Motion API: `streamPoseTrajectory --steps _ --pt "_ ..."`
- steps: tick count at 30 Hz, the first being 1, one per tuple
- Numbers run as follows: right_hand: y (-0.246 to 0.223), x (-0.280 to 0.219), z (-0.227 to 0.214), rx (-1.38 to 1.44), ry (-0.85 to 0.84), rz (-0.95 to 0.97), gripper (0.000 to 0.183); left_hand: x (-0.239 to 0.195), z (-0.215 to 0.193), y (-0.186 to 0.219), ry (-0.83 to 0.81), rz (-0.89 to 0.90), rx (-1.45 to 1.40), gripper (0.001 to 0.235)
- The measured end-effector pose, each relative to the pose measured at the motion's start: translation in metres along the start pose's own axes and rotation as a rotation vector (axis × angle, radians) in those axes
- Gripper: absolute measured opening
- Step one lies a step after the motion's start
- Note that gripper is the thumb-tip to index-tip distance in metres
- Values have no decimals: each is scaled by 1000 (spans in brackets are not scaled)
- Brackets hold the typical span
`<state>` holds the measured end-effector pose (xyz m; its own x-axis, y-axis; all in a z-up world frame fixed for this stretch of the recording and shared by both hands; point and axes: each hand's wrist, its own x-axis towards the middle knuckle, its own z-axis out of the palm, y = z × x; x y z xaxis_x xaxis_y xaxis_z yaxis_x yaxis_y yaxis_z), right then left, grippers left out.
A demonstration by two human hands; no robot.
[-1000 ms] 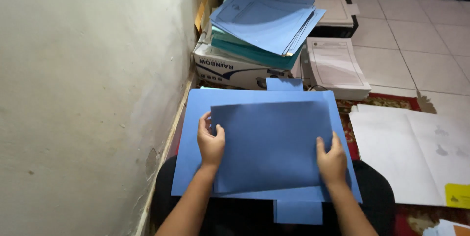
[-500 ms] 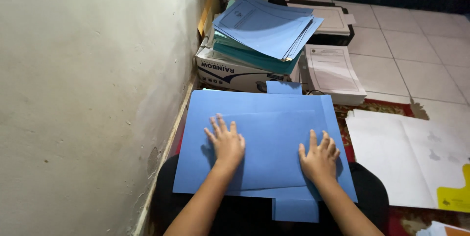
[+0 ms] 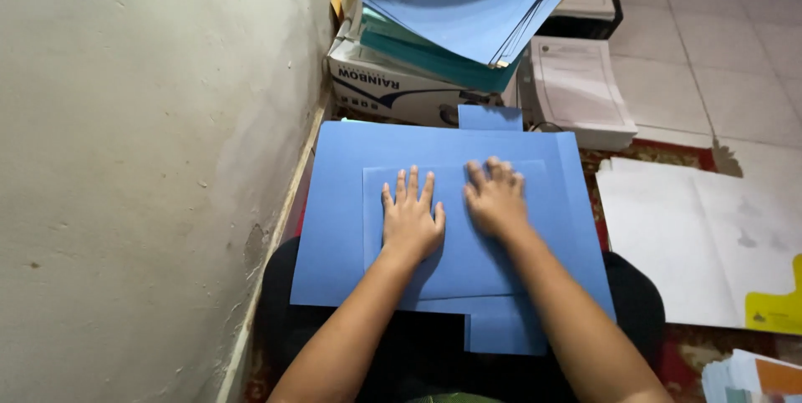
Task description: The person sits on the floor and folds blue sheets of paper in half, then folds them again to create smaller rectangles. They repeat this process for multiple sheets, stacking the folded pieces on their lap.
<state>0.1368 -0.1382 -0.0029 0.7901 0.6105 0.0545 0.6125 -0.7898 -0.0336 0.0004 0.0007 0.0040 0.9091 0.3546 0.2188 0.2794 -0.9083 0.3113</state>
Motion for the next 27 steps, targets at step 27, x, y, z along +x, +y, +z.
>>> streamPoseTrajectory --steps 27 --pt "-4 8 29 143 -22 -179 67 18 40 -5 123 149 -54 56"
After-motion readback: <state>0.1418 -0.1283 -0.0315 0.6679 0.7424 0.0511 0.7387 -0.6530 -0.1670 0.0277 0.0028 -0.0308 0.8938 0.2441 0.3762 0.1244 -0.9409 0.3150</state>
